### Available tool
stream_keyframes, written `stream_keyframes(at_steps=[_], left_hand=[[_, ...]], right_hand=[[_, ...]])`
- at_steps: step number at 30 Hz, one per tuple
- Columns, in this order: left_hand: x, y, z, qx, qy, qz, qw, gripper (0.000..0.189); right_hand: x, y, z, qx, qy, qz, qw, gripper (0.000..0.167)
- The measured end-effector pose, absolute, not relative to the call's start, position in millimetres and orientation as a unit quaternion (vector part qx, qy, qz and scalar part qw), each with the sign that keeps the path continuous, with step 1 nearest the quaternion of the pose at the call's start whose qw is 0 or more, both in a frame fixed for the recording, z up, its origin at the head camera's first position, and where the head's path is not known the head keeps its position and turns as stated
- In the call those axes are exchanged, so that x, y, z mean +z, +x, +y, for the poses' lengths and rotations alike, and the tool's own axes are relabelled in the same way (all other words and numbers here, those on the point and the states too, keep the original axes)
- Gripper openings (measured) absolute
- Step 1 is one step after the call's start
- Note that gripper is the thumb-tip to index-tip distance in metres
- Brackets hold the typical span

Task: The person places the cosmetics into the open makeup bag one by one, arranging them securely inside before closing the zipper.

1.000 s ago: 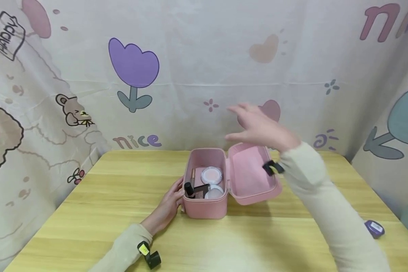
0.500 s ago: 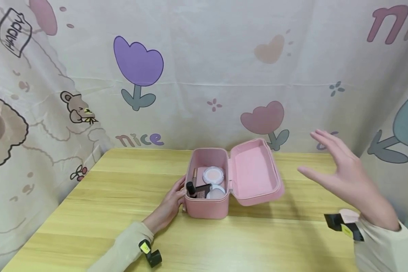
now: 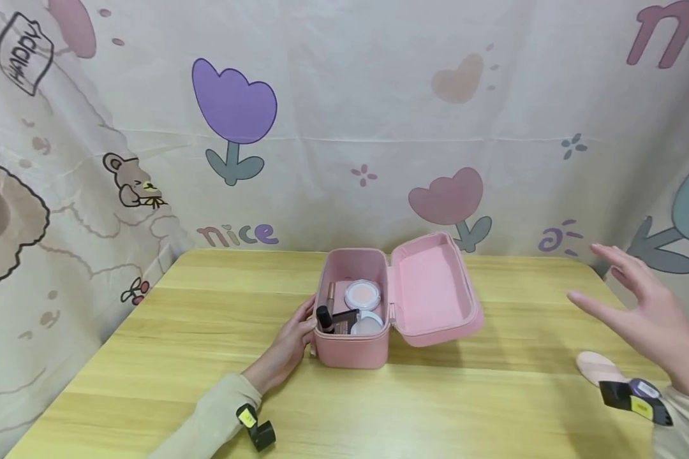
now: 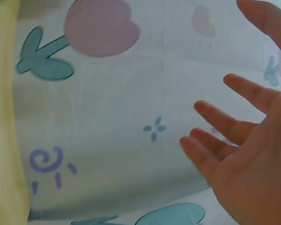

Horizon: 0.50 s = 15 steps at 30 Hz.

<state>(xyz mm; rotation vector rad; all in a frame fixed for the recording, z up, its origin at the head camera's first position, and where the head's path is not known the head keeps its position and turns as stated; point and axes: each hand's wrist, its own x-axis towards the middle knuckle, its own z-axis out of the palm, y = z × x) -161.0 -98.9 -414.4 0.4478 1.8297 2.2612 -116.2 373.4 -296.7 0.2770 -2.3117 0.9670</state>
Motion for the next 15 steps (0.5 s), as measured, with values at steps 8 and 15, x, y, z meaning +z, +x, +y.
stream_keyframes(at_steps=[8,15], left_hand=[[-417,-161,-98,0.762,0.148,0.623,0.097,0.070],[-419,-162,-97,0.759,0.148,0.626,0.100,0.069]], right_hand=[[-316,-121,397,0.372,0.119,-0.865,0.314,0.075],[-333,-122,423,0.375,0.126,-0.870,0.294,0.082]])
